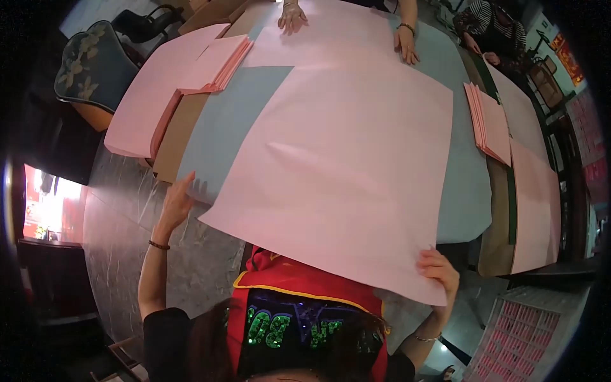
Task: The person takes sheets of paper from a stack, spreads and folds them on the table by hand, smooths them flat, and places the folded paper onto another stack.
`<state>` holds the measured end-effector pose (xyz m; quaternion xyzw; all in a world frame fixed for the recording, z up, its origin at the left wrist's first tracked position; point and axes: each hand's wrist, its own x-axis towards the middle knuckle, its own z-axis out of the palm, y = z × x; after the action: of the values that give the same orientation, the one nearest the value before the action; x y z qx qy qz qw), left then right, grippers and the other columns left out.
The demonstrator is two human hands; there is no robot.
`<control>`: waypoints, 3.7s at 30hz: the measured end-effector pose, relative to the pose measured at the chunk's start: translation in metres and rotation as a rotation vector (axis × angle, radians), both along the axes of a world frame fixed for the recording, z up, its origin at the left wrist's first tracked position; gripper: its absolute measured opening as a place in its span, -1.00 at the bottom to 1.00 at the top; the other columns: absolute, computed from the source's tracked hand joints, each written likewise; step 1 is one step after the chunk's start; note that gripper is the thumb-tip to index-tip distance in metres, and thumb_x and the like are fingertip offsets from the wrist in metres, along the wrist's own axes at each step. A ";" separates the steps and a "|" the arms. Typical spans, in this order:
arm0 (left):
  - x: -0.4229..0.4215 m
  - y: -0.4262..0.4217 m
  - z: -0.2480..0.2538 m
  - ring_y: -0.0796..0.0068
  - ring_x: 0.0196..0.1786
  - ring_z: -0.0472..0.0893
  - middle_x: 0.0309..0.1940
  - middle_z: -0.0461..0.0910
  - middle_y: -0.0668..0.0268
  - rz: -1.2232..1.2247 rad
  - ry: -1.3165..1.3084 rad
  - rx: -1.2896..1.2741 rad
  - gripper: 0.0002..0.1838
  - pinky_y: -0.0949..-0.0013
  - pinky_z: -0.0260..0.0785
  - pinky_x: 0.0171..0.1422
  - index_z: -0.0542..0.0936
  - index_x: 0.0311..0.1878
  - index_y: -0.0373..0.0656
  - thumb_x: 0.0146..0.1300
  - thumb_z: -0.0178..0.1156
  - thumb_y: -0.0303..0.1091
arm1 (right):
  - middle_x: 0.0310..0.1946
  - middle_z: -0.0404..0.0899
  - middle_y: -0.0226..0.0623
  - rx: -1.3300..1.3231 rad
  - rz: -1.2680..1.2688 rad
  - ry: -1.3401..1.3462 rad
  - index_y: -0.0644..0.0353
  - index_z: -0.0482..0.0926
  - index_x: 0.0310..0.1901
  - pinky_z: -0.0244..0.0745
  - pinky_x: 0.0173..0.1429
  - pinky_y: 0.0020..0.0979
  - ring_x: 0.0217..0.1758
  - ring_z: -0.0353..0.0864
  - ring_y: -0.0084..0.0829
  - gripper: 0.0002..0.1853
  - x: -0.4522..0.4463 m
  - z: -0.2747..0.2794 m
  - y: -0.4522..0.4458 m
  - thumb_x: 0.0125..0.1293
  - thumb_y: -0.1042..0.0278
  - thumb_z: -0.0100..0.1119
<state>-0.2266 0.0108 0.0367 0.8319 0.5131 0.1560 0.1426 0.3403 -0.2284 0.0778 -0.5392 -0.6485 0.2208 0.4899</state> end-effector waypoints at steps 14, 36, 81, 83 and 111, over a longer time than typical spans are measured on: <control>0.124 -0.022 -0.046 0.17 0.30 0.36 0.26 0.39 0.19 -0.537 -0.075 0.388 -0.57 0.06 0.17 0.31 0.57 0.11 0.13 0.11 0.24 -0.31 | -0.22 0.62 -0.25 0.022 -0.340 0.620 0.13 0.46 -0.41 0.34 0.35 -0.04 0.15 0.55 -0.19 -0.68 0.051 -0.006 -0.094 0.12 0.15 0.41; 0.137 0.033 0.028 0.14 0.11 0.53 -0.05 0.63 0.11 -0.609 -0.367 -0.496 -0.66 0.19 0.34 0.16 0.68 -0.24 -0.20 0.03 0.29 -0.12 | -0.30 0.58 -0.24 -0.004 -0.340 0.430 0.18 0.50 -0.39 0.32 0.28 -0.11 0.04 0.55 -0.20 -0.79 0.074 0.044 -0.051 0.14 0.28 0.32; 0.248 0.213 -0.007 0.51 0.03 0.53 0.04 0.52 0.24 0.169 -0.846 -0.878 -0.40 0.40 0.37 0.15 0.19 0.35 -0.27 0.24 0.10 -0.60 | -0.11 0.60 -0.33 -0.524 -0.484 0.543 0.33 0.54 0.02 0.45 0.05 -0.51 -0.06 0.54 -0.57 -0.70 0.214 -0.068 0.318 0.32 0.37 0.19; 0.247 0.212 -0.013 0.55 -0.05 0.54 0.02 0.52 0.23 0.209 -0.824 -0.784 -0.33 0.46 0.40 0.05 0.08 0.41 -0.28 0.24 0.07 -0.64 | -0.10 0.59 -0.35 -0.519 -0.479 0.543 0.31 0.55 0.02 0.44 0.04 -0.52 -0.06 0.53 -0.58 -0.71 0.215 -0.070 0.321 0.33 0.35 0.18; 0.230 0.169 -0.015 0.48 -0.08 0.59 -0.08 0.60 0.09 0.263 -0.615 -0.663 -0.19 0.42 0.42 0.05 -0.06 0.50 -0.14 0.22 0.05 -0.65 | -0.28 0.53 -0.52 -0.773 -0.668 0.010 0.31 0.57 -0.05 0.31 -0.08 -0.62 -0.23 0.41 -0.69 -0.66 0.182 -0.045 0.304 0.39 0.16 0.10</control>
<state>0.0033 0.1794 0.0221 0.5845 0.5701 0.2396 0.5253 0.5228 0.0753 0.0332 -0.8578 -0.3095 0.2786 0.3014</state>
